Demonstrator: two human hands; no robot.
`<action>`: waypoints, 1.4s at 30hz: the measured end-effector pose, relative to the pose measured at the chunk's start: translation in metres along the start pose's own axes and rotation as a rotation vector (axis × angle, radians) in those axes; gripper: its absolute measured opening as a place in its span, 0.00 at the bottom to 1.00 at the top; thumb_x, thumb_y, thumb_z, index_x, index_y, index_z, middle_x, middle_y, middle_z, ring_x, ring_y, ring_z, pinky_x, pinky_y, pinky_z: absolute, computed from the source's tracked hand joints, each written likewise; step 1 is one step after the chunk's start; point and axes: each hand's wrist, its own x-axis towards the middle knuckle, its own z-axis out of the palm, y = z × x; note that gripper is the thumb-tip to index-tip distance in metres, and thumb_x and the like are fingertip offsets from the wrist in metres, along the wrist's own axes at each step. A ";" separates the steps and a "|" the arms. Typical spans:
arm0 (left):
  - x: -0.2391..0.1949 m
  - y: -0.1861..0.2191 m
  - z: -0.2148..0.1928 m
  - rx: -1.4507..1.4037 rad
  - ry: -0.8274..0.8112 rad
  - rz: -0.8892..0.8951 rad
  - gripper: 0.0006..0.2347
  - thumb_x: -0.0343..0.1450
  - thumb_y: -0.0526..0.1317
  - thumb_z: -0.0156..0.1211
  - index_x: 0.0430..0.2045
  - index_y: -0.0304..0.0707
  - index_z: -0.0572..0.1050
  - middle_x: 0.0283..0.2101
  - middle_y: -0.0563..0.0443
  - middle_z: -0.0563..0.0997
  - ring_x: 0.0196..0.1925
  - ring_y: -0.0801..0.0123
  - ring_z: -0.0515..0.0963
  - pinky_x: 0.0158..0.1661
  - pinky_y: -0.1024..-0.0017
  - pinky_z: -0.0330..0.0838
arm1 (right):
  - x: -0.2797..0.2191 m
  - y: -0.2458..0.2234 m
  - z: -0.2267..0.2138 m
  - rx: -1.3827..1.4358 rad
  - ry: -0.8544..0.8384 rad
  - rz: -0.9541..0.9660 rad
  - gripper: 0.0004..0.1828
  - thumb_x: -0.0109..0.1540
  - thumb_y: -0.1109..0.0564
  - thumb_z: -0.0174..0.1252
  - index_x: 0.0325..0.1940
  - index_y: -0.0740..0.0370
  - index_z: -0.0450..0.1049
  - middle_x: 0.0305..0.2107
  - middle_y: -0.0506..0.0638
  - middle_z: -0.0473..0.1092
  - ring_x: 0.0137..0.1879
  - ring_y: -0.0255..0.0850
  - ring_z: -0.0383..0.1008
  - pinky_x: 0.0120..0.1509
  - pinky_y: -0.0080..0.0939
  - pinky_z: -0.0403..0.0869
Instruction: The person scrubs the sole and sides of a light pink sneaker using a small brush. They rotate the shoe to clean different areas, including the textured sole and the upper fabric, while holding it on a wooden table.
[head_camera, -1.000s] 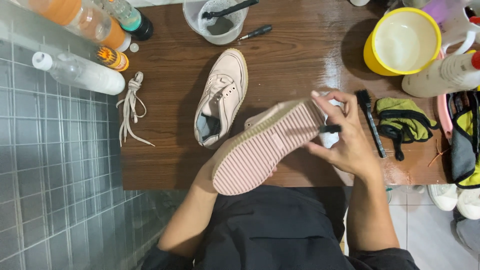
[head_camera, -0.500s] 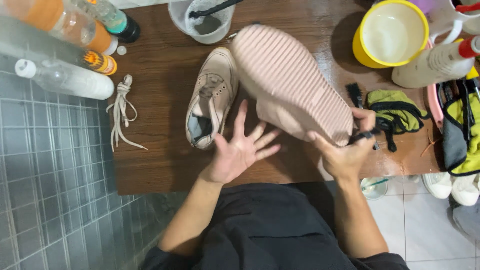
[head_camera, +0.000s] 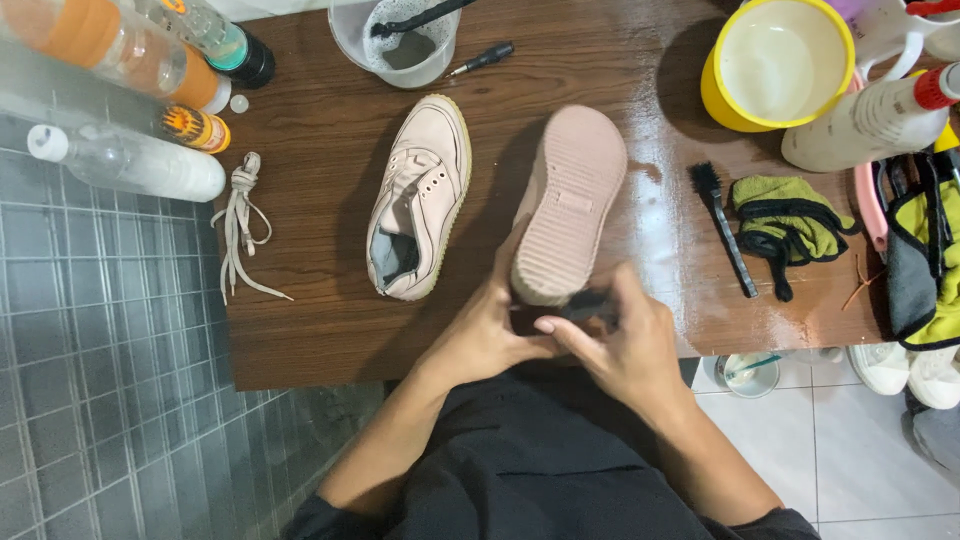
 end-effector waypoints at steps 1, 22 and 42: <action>-0.003 0.003 -0.003 0.001 0.000 0.000 0.55 0.58 0.43 0.76 0.73 0.36 0.34 0.72 0.20 0.51 0.71 0.23 0.55 0.60 0.34 0.65 | 0.000 0.002 0.004 0.001 0.000 0.000 0.30 0.49 0.43 0.79 0.42 0.58 0.70 0.22 0.61 0.77 0.30 0.61 0.81 0.33 0.53 0.76; -0.001 -0.058 -0.019 0.338 0.645 0.586 0.33 0.56 0.44 0.79 0.52 0.25 0.71 0.55 0.33 0.77 0.61 0.41 0.76 0.63 0.47 0.69 | 0.047 -0.001 -0.034 0.048 -0.028 -0.456 0.11 0.71 0.57 0.50 0.50 0.57 0.78 0.31 0.52 0.69 0.41 0.50 0.68 0.58 0.49 0.66; 0.017 -0.123 -0.011 0.400 0.528 0.522 0.41 0.51 0.36 0.82 0.62 0.37 0.68 0.63 0.41 0.74 0.65 0.43 0.71 0.66 0.45 0.64 | 0.127 0.045 0.016 -0.203 0.199 -0.773 0.12 0.68 0.48 0.54 0.41 0.58 0.73 0.32 0.56 0.62 0.45 0.54 0.64 0.62 0.56 0.58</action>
